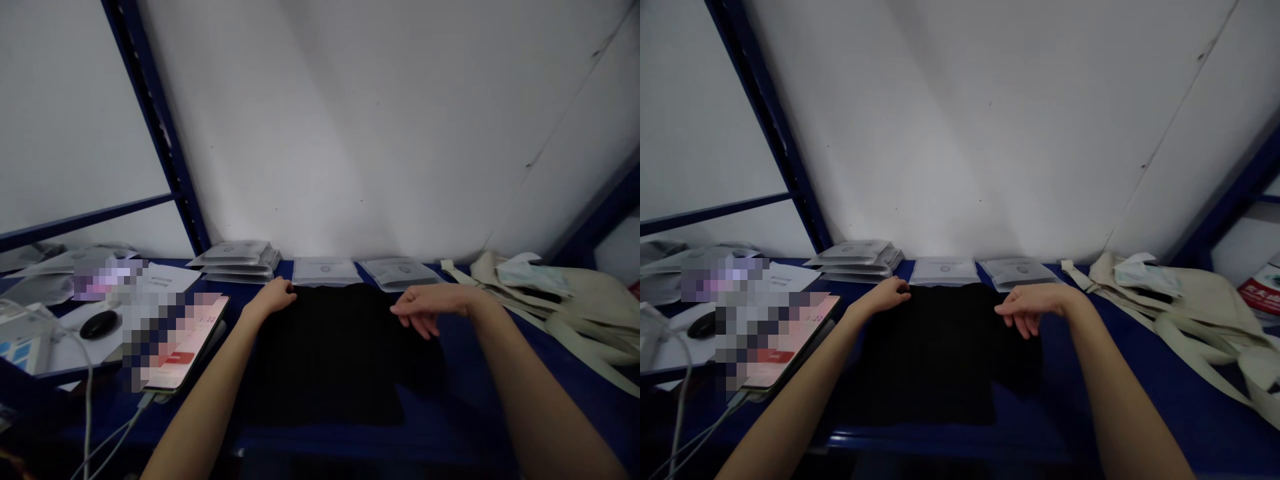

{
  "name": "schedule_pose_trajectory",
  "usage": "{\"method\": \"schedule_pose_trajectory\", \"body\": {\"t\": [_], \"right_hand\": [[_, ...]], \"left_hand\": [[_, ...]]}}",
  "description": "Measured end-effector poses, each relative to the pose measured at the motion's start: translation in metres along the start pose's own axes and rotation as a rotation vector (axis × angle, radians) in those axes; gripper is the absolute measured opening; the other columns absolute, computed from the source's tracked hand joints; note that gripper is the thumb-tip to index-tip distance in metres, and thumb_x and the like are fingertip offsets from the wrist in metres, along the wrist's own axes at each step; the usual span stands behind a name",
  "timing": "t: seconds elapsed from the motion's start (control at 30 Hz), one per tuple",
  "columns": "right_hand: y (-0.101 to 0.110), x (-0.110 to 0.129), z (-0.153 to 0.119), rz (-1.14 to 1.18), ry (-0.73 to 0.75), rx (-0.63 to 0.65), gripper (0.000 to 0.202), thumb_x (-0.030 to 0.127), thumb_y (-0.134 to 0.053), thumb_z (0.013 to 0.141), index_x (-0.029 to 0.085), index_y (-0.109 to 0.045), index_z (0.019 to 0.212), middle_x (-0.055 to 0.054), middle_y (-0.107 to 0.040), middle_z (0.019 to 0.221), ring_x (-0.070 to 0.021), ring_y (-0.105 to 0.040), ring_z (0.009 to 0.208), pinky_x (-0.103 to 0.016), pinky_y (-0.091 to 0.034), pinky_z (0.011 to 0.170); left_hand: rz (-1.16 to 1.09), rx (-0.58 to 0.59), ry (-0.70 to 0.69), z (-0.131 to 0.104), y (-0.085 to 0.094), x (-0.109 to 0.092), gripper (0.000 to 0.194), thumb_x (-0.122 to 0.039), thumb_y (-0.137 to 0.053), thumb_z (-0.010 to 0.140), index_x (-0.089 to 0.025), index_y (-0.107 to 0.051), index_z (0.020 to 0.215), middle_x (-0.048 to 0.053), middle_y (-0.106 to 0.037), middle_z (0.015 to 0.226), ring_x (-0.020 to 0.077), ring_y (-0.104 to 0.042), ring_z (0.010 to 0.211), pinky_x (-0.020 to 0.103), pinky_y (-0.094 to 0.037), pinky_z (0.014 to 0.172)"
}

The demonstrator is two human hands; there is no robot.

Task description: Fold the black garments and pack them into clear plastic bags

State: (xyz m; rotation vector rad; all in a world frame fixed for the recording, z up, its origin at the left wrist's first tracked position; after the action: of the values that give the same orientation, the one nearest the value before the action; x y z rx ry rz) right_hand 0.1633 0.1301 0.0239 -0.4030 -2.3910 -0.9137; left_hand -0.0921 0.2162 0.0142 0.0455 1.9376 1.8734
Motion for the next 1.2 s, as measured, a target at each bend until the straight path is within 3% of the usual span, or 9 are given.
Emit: {"method": "schedule_pose_trajectory", "body": {"t": [0.07,0.17,0.53,0.73,0.83,1.03,1.2], "right_hand": [[0.014,-0.011,0.012,-0.019,-0.039,-0.114,0.042,0.057,-0.053,0.076,0.016,-0.055,0.068,-0.001,-0.058,0.051,-0.0089,-0.051,0.044,-0.022,-0.040,0.049],[0.021,-0.027,0.026,-0.058,-0.140,-0.183,0.034,0.050,-0.055,0.077,0.017,-0.051,0.067,0.000,-0.057,0.053,-0.0086,-0.051,0.046,-0.021,-0.039,0.049],[0.018,-0.048,0.034,-0.179,-0.298,-0.136,0.037,0.053,-0.057,0.070,0.016,-0.058,0.064,-0.008,-0.068,0.070,-0.0154,-0.061,0.062,-0.021,-0.036,0.046],[0.027,-0.044,0.031,-0.192,-0.249,-0.211,0.033,0.046,-0.055,0.073,0.016,-0.054,0.060,-0.006,-0.066,0.063,-0.0108,-0.053,0.050,-0.020,-0.030,0.042],[0.030,-0.037,0.027,-0.205,-0.203,-0.252,0.030,0.040,-0.055,0.074,0.017,-0.050,0.056,-0.003,-0.060,0.055,-0.0088,-0.046,0.044,-0.021,-0.028,0.041],[0.033,-0.023,0.016,-0.151,-0.087,-0.292,0.028,0.037,-0.056,0.074,0.019,-0.047,0.055,0.001,-0.049,0.047,-0.0087,-0.038,0.042,-0.024,-0.028,0.044],[0.014,-0.009,-0.011,-0.181,0.023,-0.439,0.020,0.039,-0.055,0.074,0.019,-0.054,0.068,-0.001,-0.056,0.059,-0.0124,-0.047,0.052,-0.025,-0.036,0.050]], "left_hand": [[0.005,-0.014,0.014,-0.001,0.001,0.000,0.027,-0.028,-0.050,0.076,-0.014,-0.064,0.094,0.012,-0.062,0.101,0.0224,-0.060,0.090,0.029,-0.043,0.076],[0.036,-0.050,0.071,-0.002,0.003,0.004,0.024,-0.024,-0.049,0.077,-0.015,-0.063,0.094,0.013,-0.060,0.103,0.0226,-0.059,0.092,0.029,-0.043,0.077],[0.071,-0.114,0.168,-0.009,0.010,0.011,0.020,-0.018,-0.045,0.079,-0.016,-0.057,0.095,0.013,-0.059,0.105,0.0237,-0.058,0.096,0.031,-0.043,0.075],[0.018,-0.292,0.130,-0.021,0.044,-0.019,0.018,-0.021,-0.040,0.083,-0.018,-0.058,0.085,0.008,-0.064,0.094,0.0206,-0.058,0.087,0.027,-0.040,0.068],[-0.025,-0.310,0.059,-0.030,0.058,-0.042,0.018,-0.022,-0.041,0.083,-0.019,-0.058,0.081,0.007,-0.065,0.088,0.0204,-0.059,0.083,0.027,-0.038,0.064],[-0.055,-0.198,0.021,-0.068,0.060,-0.066,0.018,-0.029,-0.045,0.082,-0.018,-0.059,0.080,0.006,-0.065,0.086,0.0207,-0.059,0.079,0.027,-0.036,0.061],[-0.098,-0.238,0.113,-0.132,0.040,-0.051,0.014,-0.031,-0.044,0.083,-0.024,-0.056,0.081,0.003,-0.064,0.081,0.0185,-0.058,0.072,0.027,-0.039,0.059]]}}
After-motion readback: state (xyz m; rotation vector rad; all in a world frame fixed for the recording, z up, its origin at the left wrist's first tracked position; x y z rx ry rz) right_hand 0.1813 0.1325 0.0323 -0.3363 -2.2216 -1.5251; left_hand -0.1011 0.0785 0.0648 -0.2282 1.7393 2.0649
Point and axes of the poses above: each hand's wrist, its own z-axis towards the middle knuckle, its own y-axis out of the back of the hand, x = y × z, the point moved 9 cm from there along z, towards the middle knuckle
